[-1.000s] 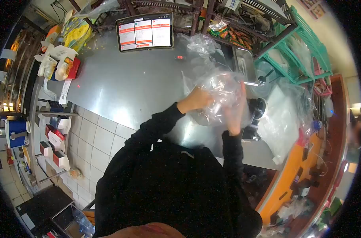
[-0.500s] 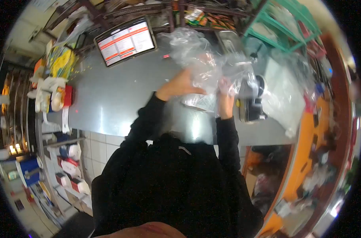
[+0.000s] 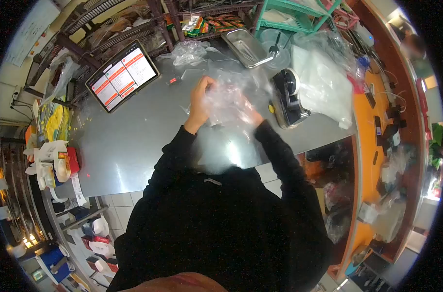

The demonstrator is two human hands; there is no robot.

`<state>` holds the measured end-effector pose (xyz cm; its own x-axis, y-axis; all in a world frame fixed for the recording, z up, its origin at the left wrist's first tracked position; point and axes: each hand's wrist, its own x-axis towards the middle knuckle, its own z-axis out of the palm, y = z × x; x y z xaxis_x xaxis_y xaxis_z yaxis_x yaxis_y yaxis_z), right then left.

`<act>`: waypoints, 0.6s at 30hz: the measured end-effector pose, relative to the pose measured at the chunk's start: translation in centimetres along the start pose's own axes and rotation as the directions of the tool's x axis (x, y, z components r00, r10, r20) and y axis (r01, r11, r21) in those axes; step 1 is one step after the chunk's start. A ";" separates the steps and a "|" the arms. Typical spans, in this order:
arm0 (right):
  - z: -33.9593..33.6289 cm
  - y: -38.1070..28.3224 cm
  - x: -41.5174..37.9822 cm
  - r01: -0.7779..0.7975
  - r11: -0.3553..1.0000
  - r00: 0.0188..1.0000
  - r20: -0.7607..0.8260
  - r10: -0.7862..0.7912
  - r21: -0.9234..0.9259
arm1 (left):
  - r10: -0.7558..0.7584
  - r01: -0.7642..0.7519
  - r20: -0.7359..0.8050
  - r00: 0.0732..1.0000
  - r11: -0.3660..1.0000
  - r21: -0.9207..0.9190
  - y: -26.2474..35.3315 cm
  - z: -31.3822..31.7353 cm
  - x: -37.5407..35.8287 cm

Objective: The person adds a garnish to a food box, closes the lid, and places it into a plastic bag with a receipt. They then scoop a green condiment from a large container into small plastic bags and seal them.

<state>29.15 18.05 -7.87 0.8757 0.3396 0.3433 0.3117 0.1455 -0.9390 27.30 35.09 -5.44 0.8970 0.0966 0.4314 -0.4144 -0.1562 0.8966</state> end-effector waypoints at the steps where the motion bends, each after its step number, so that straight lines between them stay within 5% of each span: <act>1: -0.6 0.2 -1.3 -0.040 0.999 0.999 -0.004 0.040 -0.013 | -0.073 0.071 -0.051 0.996 0.997 -0.040 1.6 -0.3 0.2; 2: -1.3 0.2 -2.2 -0.086 0.993 0.996 0.014 0.087 -0.076 | 0.002 -0.039 -0.163 0.987 0.973 -0.227 3.2 -0.2 0.4; 4: -2.5 -0.5 -2.8 -0.122 0.937 0.976 0.132 0.174 -0.328 | -0.123 0.011 -0.276 0.953 0.927 -0.376 0.6 1.1 -0.5; 6: -2.5 -0.3 -1.0 -0.017 0.853 0.924 0.317 0.212 -0.522 | 0.183 -0.189 0.057 0.981 0.971 0.148 -2.7 1.6 -2.6; 7: -3.3 -0.3 -0.3 0.049 0.801 0.883 0.400 0.245 -0.597 | 0.270 -0.274 0.050 0.962 0.945 0.176 -4.2 2.7 -2.2; 9: -3.9 1.6 1.0 0.160 0.744 0.836 0.490 0.248 -0.649 | -0.089 0.042 -0.124 0.988 0.940 -0.340 1.9 1.4 -0.5; 11: -3.2 3.1 1.4 0.103 0.741 0.877 0.412 0.248 -0.664 | -0.109 0.048 -0.197 0.974 0.956 -0.291 2.1 0.6 -0.8; 12: -1.7 2.6 1.2 -0.130 0.780 0.916 0.228 0.331 -0.612 | -0.117 0.058 -0.195 0.974 0.958 -0.281 2.6 0.3 -0.9; 14: -2.9 4.8 1.0 -0.147 0.731 0.944 0.127 0.306 -0.666 | 0.169 -0.181 -0.322 0.931 0.983 -0.006 3.3 -0.7 -2.1; 15: -3.0 5.3 1.1 -0.161 0.707 0.955 0.073 0.289 -0.689 | 0.261 -0.242 -0.130 0.956 0.959 0.146 1.3 -0.5 -2.4; 18: -0.6 1.1 3.6 0.390 0.491 0.876 0.478 0.063 -0.779 | 0.397 -0.526 0.390 0.830 0.791 0.313 -3.0 -0.2 -3.6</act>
<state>32.89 18.83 -7.65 0.6102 0.7512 0.2518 0.7820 -0.5200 -0.3436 25.28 35.43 -9.62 0.6404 -0.3657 0.6754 -0.7512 -0.4816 0.4514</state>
